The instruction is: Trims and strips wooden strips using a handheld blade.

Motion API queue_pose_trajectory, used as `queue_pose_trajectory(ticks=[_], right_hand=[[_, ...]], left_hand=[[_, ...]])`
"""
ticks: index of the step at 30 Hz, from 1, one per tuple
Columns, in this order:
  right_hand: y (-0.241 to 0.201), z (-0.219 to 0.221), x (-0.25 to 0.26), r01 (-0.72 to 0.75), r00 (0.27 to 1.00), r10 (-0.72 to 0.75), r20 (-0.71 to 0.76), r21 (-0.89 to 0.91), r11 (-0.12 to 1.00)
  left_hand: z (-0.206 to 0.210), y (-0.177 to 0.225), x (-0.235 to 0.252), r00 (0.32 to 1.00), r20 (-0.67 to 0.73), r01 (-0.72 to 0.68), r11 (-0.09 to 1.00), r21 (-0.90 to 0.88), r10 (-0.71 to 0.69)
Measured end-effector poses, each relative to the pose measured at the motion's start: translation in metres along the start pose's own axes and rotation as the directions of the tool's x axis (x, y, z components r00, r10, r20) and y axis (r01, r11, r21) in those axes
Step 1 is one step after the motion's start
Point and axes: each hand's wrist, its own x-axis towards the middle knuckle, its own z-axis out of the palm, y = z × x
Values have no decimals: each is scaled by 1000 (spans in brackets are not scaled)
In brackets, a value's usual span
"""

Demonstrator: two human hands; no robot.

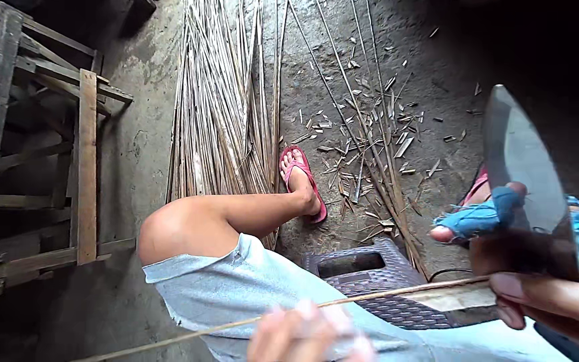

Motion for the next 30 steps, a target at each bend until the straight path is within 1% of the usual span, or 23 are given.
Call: queue_pose_trajectory(ticks=[1,2,3,4,6,7,8,10,11,13,14,16,17,19,22,25,26,27,29,30], right_hand=[[-1,-5,0,-17,1000,17,6,5,1000],[-2,-8,1,-37,999,37,-9,-2,999],[-5,-10,2,-58,997,57,-50,-16,998],[-6,-11,5,-80,991,77,-114,-25,997],[-7,-11,7,-106,970,99,-222,-19,994],[-7,-9,5,-113,967,105,-233,-22,993],[-8,-6,2,-125,972,114,-205,-40,991],[-13,13,-6,-144,982,125,-142,-129,981],[-16,24,-9,-145,987,130,-98,-170,975],[-13,40,-13,-222,975,220,-26,-171,960],[-8,46,-12,-274,961,275,-7,-137,952],[1,51,-9,-356,934,356,40,-5,935],[4,52,-8,-363,931,360,60,66,929],[4,52,-6,-342,940,338,54,161,926],[-3,44,-1,-346,933,359,-22,213,914],[-9,40,2,-381,912,405,-62,235,894],[-9,37,3,-366,912,395,-108,221,904],[-10,30,5,-335,910,371,-186,200,921],[-13,-1,11,-262,868,314,-384,182,948],[-17,-19,11,-219,850,286,-442,197,956]], left_hand=[[-6,-7,7,995,77,55,990,128,-65],[-7,-15,12,986,133,72,979,189,-98],[-6,-24,16,976,192,64,981,181,-99],[-4,-29,18,959,264,72,991,113,-100],[-1,-27,22,915,374,175,984,-39,-148],[0,-24,25,890,421,237,966,-100,-174],[1,-22,28,863,468,287,947,-146,-190],[1,-20,35,828,534,299,941,-160,-173],[4,-19,37,836,526,277,948,-155,-158],[11,-18,36,897,424,203,968,-148,-124],[14,-17,34,924,369,167,974,-151,-101],[17,-15,30,941,333,132,975,-177,-67],[19,-14,27,941,333,137,970,-199,-64],[20,-13,23,936,342,161,960,-228,-76],[18,-13,18,918,383,214,942,-258,-103],[16,-14,15,917,388,209,943,-258,-97],[14,-14,14,916,389,212,944,-254,-101],[11,-13,13,912,393,222,944,-245,-113],[4,-15,6,898,414,261,936,-235,-146],[0,-17,2,887,431,286,930,-232,-165]])
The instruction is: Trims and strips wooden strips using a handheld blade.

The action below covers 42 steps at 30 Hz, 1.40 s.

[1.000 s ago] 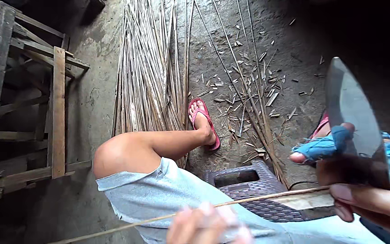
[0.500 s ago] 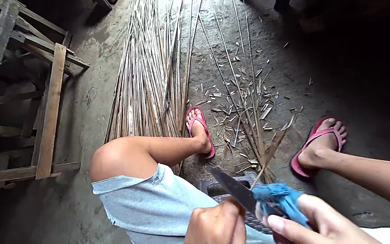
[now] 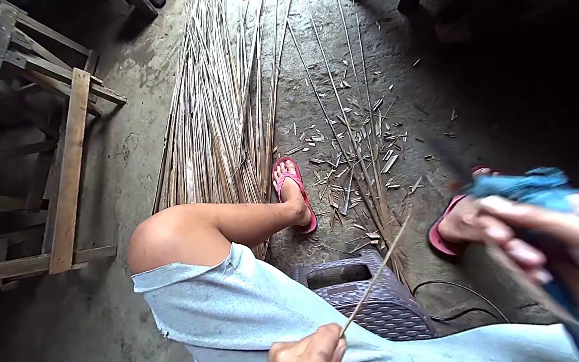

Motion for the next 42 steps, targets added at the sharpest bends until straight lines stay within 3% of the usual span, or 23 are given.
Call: queue_pose_trajectory(ticks=[3,6,9,14,16,19,22,24,28,30,32,38,42], right_hand=[[-10,-11,-3,32,992,-29,122,-28,999],[8,24,-19,20,960,23,281,-150,989],[26,43,-26,19,937,52,345,-198,980],[32,53,-30,-141,870,178,459,-116,983],[35,56,-30,-173,888,179,424,-54,984],[25,46,-22,-72,972,69,223,6,997],[7,26,-11,-2,999,0,47,55,998],[5,24,-16,-4,996,4,91,0,1000],[30,51,-36,-45,920,91,381,-129,991],[42,62,-40,-98,899,137,416,-116,988],[45,65,-39,-144,909,153,389,-51,988],[16,49,-25,-78,988,67,142,72,994],[22,49,-26,-26,989,14,148,80,996]], left_hand=[[-1,-6,-6,997,17,80,997,-15,-79],[6,-5,-1,996,5,85,995,-50,-85],[13,-2,5,996,8,86,991,-98,-86],[19,3,11,999,-19,24,995,-96,-26],[21,4,12,1000,-30,6,998,-64,-8],[19,3,9,1000,4,9,998,-66,-9],[17,0,3,1000,18,7,998,-64,-6],[19,1,2,1000,-27,1,1000,6,-1],[21,5,9,994,-98,-41,990,134,55],[23,7,10,989,-126,-56,979,195,82],[24,7,11,987,-136,-56,969,240,90],[22,8,7,992,-96,-68,981,182,87],[21,7,9,996,-62,-58,996,68,63]])
